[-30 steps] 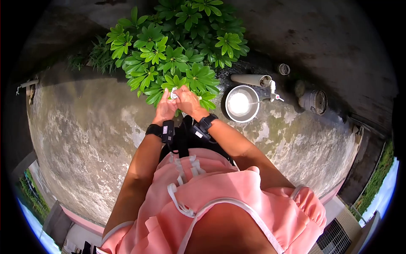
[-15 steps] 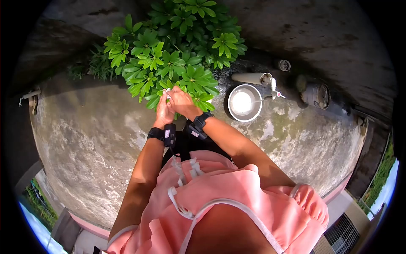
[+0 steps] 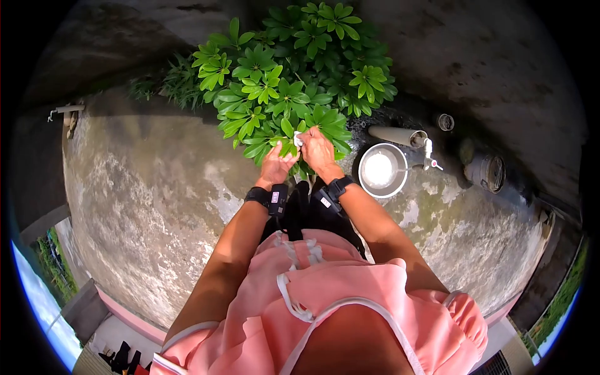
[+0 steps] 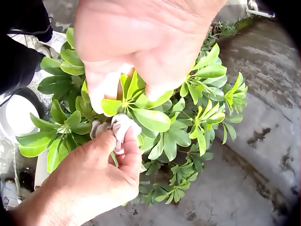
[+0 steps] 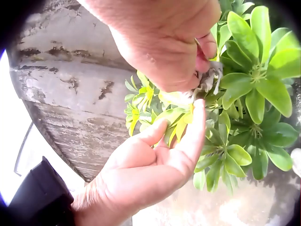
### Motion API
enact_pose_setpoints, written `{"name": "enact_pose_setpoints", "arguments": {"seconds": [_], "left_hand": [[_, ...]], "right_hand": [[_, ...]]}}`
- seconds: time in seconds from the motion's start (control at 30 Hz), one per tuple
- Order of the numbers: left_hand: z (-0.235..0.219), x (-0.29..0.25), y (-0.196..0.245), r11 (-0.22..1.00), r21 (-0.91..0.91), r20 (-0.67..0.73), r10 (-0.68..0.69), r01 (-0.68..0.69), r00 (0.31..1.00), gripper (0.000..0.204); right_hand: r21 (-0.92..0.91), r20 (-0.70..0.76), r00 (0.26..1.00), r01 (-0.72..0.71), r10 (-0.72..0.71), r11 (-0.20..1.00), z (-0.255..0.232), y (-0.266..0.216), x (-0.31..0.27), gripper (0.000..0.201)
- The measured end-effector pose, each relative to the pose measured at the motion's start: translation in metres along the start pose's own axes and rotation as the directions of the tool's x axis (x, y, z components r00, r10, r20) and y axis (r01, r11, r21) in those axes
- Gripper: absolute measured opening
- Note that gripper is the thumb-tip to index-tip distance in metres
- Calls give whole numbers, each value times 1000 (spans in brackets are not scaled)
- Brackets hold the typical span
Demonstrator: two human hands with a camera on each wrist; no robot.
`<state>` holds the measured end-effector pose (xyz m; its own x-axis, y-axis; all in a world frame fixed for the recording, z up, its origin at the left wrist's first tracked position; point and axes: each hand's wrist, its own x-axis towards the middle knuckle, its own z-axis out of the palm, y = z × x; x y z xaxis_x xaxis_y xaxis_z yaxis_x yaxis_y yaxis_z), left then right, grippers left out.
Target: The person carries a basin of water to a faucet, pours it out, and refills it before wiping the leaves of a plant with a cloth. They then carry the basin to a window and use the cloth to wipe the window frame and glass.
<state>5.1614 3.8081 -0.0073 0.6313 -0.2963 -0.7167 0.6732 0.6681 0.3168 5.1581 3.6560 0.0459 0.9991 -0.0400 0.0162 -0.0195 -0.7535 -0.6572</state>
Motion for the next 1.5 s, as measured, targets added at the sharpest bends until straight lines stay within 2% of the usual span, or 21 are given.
{"name": "enact_pose_setpoints", "arguments": {"seconds": [0.1,0.2,0.23,0.27,0.33,0.4,0.43,0.57,0.6,0.67,0.7,0.73,0.77,0.87,0.9,0.93,1.07,1.23,1.33,1.4,1.5], "left_hand": [[6,-8,1,1000,21,9,-1,1,1000,30],[3,-8,1,998,57,40,8,-10,999,30],[0,-6,1,997,69,41,14,-17,999,30],[-3,-2,0,996,81,42,20,-23,999,30],[-9,3,0,998,68,27,-2,0,1000,30],[-12,7,0,998,16,-1,-59,59,998,30],[22,-13,4,999,13,-210,-48,52,976,29],[6,-3,5,993,83,-192,-66,84,979,28],[-16,11,2,996,53,-171,-67,77,983,43],[-20,12,4,990,106,-89,-86,95,992,46],[-18,13,3,991,69,-167,-99,112,981,49],[-21,13,5,990,69,-80,-120,126,990,52],[-22,15,4,989,75,-146,-119,130,982,52],[-7,4,2,989,76,-240,-108,130,965,52],[-4,-1,2,982,103,-196,-135,157,971,51],[1,-7,3,975,131,-152,-162,182,975,51],[21,-26,-12,928,239,-220,-234,285,947,50],[43,-42,-57,885,329,-223,-265,329,938,37],[58,-57,-96,861,413,-159,-254,297,954,36],[70,-71,-123,847,427,-120,-293,316,948,34],[77,-84,-157,794,551,-37,-284,256,958,35]], "right_hand": [[-15,-59,992,-108,107,994,-10,10,4,22],[141,-43,996,-77,84,987,-18,-7,6,22],[224,-75,997,26,-10,974,-14,-11,5,21],[265,-31,998,57,-50,963,-11,-18,3,20],[186,61,985,149,-162,971,2,-15,-1,23],[60,107,991,73,-79,996,8,-7,-7,24],[-7,125,992,32,-31,999,8,-3,-10,24],[-83,62,994,-90,95,992,-16,29,-31,24],[-101,60,990,-119,125,988,-27,33,-38,25],[-83,16,985,-167,169,982,-37,53,-60,24],[-66,27,968,-248,250,967,-43,60,-70,24],[-74,-5,965,-263,264,962,-49,66,-83,25],[-61,-33,955,-297,295,953,-54,72,-94,24],[-67,-115,919,-385,377,920,-63,98,-135,23],[-43,-127,890,-445,437,894,-67,105,-148,23],[-16,-137,858,-501,494,865,-73,110,-160,23],[21,-164,695,-707,700,707,-98,141,-200,23],[164,-208,595,-761,776,627,-121,208,-245,34],[52,-450,636,-682,627,729,-139,247,-264,41],[116,-413,656,-650,632,751,-158,276,-268,46],[99,-417,737,-545,532,833,-205,300,-254,51]]}}
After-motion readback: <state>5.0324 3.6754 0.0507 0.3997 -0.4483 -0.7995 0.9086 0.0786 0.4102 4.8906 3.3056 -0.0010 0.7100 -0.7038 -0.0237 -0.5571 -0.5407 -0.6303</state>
